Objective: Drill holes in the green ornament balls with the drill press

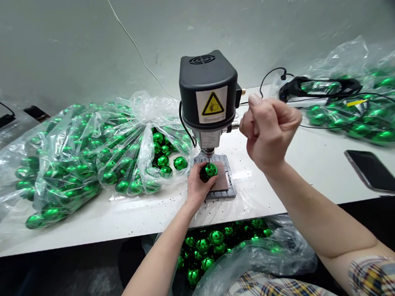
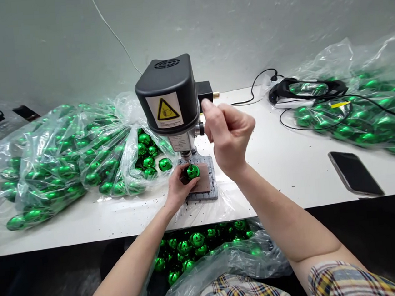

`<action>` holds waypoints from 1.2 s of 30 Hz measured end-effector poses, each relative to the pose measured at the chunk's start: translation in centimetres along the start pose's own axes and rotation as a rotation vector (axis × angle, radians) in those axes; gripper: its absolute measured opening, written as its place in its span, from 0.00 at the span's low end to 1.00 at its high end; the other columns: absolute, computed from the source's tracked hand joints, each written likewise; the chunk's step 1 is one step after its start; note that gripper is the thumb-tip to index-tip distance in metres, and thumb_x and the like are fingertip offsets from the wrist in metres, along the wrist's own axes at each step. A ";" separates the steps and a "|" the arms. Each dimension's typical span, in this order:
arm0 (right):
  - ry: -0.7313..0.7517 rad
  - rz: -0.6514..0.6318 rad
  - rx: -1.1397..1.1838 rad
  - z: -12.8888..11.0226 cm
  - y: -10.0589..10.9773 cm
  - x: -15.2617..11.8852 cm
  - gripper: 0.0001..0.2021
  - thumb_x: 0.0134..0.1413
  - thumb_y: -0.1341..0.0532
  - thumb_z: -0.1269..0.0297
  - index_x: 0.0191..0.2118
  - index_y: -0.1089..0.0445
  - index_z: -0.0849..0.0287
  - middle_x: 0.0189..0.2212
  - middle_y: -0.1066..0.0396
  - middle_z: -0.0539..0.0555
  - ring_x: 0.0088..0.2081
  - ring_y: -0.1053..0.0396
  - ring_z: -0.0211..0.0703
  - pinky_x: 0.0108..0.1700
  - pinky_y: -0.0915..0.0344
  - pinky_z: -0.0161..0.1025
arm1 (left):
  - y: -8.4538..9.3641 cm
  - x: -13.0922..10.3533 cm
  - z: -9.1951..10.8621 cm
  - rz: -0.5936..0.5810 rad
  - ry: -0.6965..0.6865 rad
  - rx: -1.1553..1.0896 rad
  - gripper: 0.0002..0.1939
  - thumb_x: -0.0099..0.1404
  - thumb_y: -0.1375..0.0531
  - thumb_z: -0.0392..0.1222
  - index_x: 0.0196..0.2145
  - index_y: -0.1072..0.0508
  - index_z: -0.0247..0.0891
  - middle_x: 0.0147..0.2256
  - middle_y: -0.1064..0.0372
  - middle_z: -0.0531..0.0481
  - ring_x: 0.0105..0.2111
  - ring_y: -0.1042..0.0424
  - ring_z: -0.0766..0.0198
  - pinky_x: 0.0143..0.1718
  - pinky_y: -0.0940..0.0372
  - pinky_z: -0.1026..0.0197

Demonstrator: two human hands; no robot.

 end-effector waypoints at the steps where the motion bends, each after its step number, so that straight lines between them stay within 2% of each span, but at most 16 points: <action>1: 0.036 -0.001 0.002 -0.1 0.2 -0.7 0.26 0.59 0.37 0.65 0.14 0.48 0.58 0.10 0.49 0.44 0.13 0.52 0.29 0.17 0.56 0.37 | 0.0 0.0 0.0 -0.001 0.006 -0.002 0.25 0.56 0.29 0.40 0.51 0.29 0.40 0.46 0.27 0.44 0.47 0.27 0.53 0.50 0.31 0.48; 7: 0.222 -0.052 -0.019 0.5 1.4 -3.5 0.27 0.57 0.39 0.68 0.15 0.57 0.59 0.11 0.56 0.44 0.14 0.56 0.30 0.20 0.56 0.38 | -0.1 -0.4 -0.1 0.026 0.083 -0.088 0.26 0.55 0.29 0.42 0.50 0.32 0.40 0.46 0.27 0.44 0.46 0.26 0.53 0.50 0.31 0.48; 13: 0.398 -0.237 0.017 0.6 1.7 -4.6 0.23 0.50 0.41 0.79 0.17 0.57 0.58 0.12 0.57 0.43 0.15 0.55 0.30 0.20 0.55 0.38 | 0.0 -0.7 -0.1 0.045 0.108 -0.156 0.25 0.55 0.29 0.42 0.47 0.33 0.40 0.45 0.27 0.45 0.46 0.25 0.54 0.50 0.31 0.48; 16: 0.428 -0.289 0.029 0.2 1.3 -4.7 0.23 0.49 0.41 0.81 0.17 0.57 0.58 0.12 0.57 0.43 0.15 0.56 0.29 0.20 0.56 0.37 | 0.0 -0.5 -0.3 0.044 0.129 -0.154 0.25 0.55 0.28 0.42 0.46 0.33 0.40 0.44 0.27 0.45 0.45 0.25 0.53 0.50 0.31 0.48; 18: 0.351 -0.192 0.038 0.0 1.1 -3.6 0.24 0.54 0.41 0.78 0.16 0.56 0.59 0.11 0.55 0.43 0.14 0.55 0.29 0.19 0.57 0.36 | 0.0 -0.4 -0.2 0.052 0.137 -0.130 0.25 0.54 0.28 0.42 0.46 0.32 0.40 0.43 0.27 0.45 0.45 0.26 0.54 0.49 0.31 0.48; 21: 0.100 -0.009 0.024 0.1 0.4 -0.7 0.25 0.59 0.38 0.70 0.14 0.48 0.58 0.10 0.50 0.44 0.13 0.52 0.29 0.17 0.56 0.36 | 0.3 -0.6 0.4 0.068 0.159 -0.086 0.24 0.54 0.28 0.41 0.45 0.33 0.39 0.43 0.27 0.45 0.43 0.26 0.54 0.46 0.31 0.50; 24: -0.147 0.011 0.059 0.7 -0.9 2.3 0.23 0.56 0.35 0.66 0.15 0.43 0.57 0.11 0.47 0.44 0.13 0.51 0.29 0.14 0.57 0.36 | 1.9 -1.7 2.1 0.074 0.155 0.074 0.22 0.53 0.29 0.40 0.42 0.32 0.40 0.40 0.28 0.46 0.40 0.28 0.54 0.42 0.33 0.52; 25: -0.203 0.000 0.076 1.0 -1.2 3.0 0.23 0.55 0.34 0.64 0.15 0.44 0.56 0.11 0.47 0.44 0.12 0.53 0.29 0.13 0.58 0.36 | 2.6 -2.2 2.8 0.031 0.142 0.140 0.21 0.51 0.28 0.40 0.40 0.32 0.40 0.38 0.28 0.47 0.38 0.28 0.54 0.41 0.34 0.53; 27: -0.255 -0.029 0.086 1.6 -1.6 4.0 0.24 0.56 0.34 0.61 0.16 0.46 0.56 0.11 0.49 0.43 0.13 0.55 0.29 0.13 0.59 0.36 | 3.6 -2.8 3.9 -0.157 0.109 0.227 0.21 0.48 0.26 0.43 0.36 0.30 0.41 0.32 0.29 0.49 0.33 0.30 0.55 0.37 0.36 0.55; 29: -0.254 -0.061 0.070 2.2 -1.6 4.4 0.24 0.57 0.34 0.59 0.17 0.47 0.55 0.12 0.49 0.44 0.13 0.55 0.29 0.13 0.59 0.35 | 4.9 -2.7 4.4 -0.328 0.080 0.245 0.18 0.50 0.26 0.48 0.31 0.29 0.42 0.27 0.31 0.51 0.28 0.33 0.57 0.34 0.38 0.56; 30: -0.247 -0.076 0.061 2.4 -1.7 4.5 0.24 0.58 0.35 0.58 0.18 0.47 0.55 0.12 0.49 0.44 0.13 0.54 0.29 0.13 0.59 0.35 | 5.9 -2.0 4.2 -0.337 0.066 0.263 0.15 0.55 0.29 0.51 0.29 0.29 0.42 0.25 0.32 0.51 0.26 0.34 0.58 0.34 0.39 0.56; 31: -0.240 -0.084 0.059 2.5 -1.7 4.5 0.24 0.58 0.35 0.58 0.18 0.47 0.55 0.12 0.49 0.44 0.13 0.54 0.29 0.13 0.59 0.35 | 7.0 -0.9 3.9 -0.289 0.050 0.300 0.12 0.61 0.33 0.50 0.29 0.29 0.42 0.24 0.33 0.50 0.26 0.35 0.57 0.35 0.39 0.56; 33: -0.238 -0.061 0.066 2.6 -1.5 4.4 0.24 0.58 0.35 0.60 0.18 0.48 0.55 0.12 0.50 0.44 0.13 0.56 0.29 0.13 0.61 0.35 | 9.1 2.0 2.7 -0.121 0.006 0.440 0.05 0.66 0.40 0.42 0.32 0.28 0.41 0.28 0.31 0.47 0.31 0.32 0.54 0.41 0.37 0.52; 34: -0.241 -0.043 0.070 2.6 -1.4 4.3 0.24 0.57 0.35 0.61 0.18 0.48 0.55 0.12 0.51 0.43 0.13 0.56 0.29 0.13 0.62 0.35 | 9.5 3.4 1.9 -0.094 -0.021 0.517 0.02 0.63 0.40 0.36 0.34 0.27 0.40 0.33 0.29 0.45 0.36 0.31 0.52 0.46 0.37 0.50; 36: -0.257 -0.019 0.077 2.6 -1.4 4.3 0.24 0.56 0.35 0.62 0.17 0.49 0.55 0.12 0.51 0.43 0.13 0.57 0.29 0.13 0.62 0.35 | 8.9 5.7 0.1 -0.203 -0.070 0.616 0.16 0.55 0.39 0.27 0.41 0.26 0.40 0.43 0.29 0.42 0.44 0.31 0.49 0.51 0.38 0.48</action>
Point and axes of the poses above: each hand's wrist, its own x-axis towards the middle knuckle, its own y-axis out of the back of the hand, z = x × y, the point moved 6 cm from there along x, towards the middle knuckle
